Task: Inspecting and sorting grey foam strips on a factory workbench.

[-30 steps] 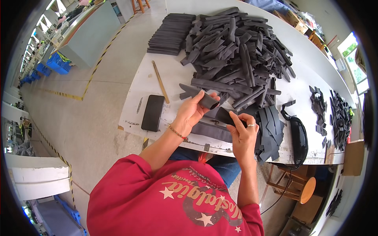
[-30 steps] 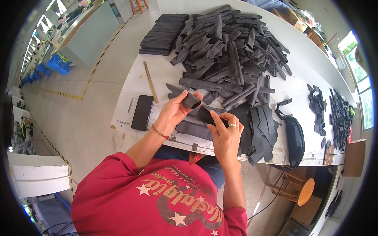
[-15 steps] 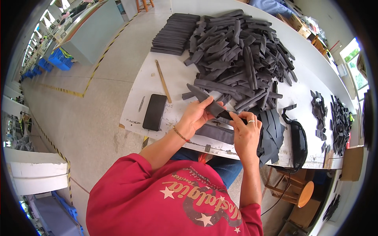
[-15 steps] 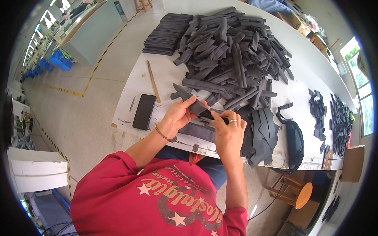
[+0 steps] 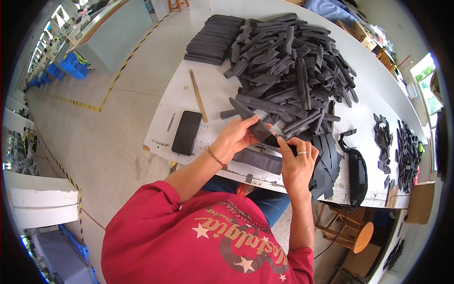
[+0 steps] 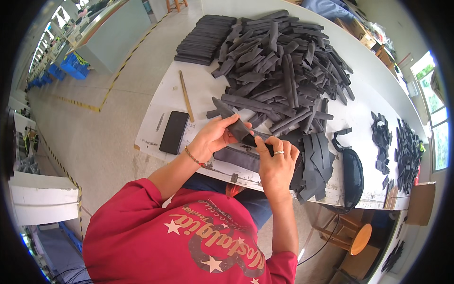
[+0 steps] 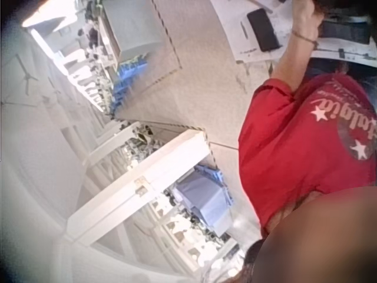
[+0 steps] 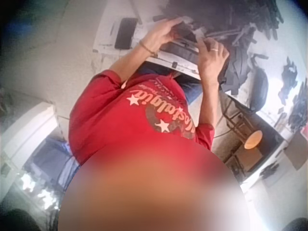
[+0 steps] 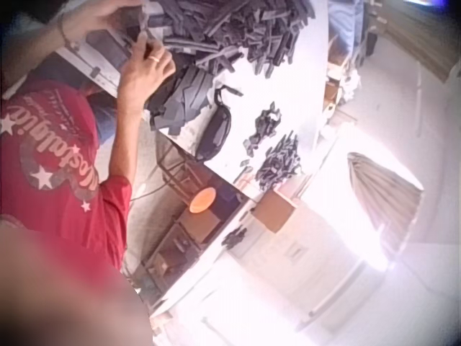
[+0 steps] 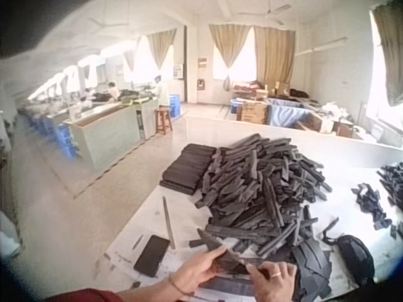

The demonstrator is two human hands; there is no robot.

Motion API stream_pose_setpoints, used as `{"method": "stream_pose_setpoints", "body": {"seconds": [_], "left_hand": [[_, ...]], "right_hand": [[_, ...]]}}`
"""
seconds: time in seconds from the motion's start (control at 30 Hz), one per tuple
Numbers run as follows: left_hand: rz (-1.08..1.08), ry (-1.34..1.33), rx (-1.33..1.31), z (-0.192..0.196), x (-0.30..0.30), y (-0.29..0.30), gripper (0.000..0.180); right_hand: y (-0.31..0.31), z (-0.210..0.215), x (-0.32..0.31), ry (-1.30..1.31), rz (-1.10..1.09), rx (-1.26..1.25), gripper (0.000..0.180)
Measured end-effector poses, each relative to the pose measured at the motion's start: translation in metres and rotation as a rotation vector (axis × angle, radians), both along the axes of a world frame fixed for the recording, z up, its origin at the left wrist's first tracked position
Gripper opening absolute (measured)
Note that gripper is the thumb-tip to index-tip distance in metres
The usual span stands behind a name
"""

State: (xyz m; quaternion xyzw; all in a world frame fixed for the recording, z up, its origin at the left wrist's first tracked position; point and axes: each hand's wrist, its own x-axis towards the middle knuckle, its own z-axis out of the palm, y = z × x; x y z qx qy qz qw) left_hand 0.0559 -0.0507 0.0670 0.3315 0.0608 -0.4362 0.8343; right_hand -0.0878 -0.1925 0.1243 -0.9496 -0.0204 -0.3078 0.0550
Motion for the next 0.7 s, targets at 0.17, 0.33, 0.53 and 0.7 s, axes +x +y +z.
{"method": "stream_pose_setpoints", "body": {"seconds": [0.17, 0.33, 0.53, 0.7], "left_hand": [[-0.077, -0.007, -0.060, -0.007, 0.003, 0.001, 0.020], [0.056, -0.123, -0.029, 0.012, -0.016, -0.003, 0.019], [0.297, -0.334, -0.011, 0.028, -0.042, -0.009, 0.026], [0.092, -0.416, -0.207, 0.029, -0.039, -0.009, 0.030]], "right_hand": [[-0.003, 0.000, -0.002, 0.011, 0.023, -0.028, 0.038], [0.001, -0.007, -0.003, 0.012, -0.031, -0.069, 0.041], [0.021, -0.012, -0.001, -0.021, -0.104, 0.096, 0.054], [0.040, -0.027, 0.001, -0.100, -0.098, 0.242, 0.055]]}}
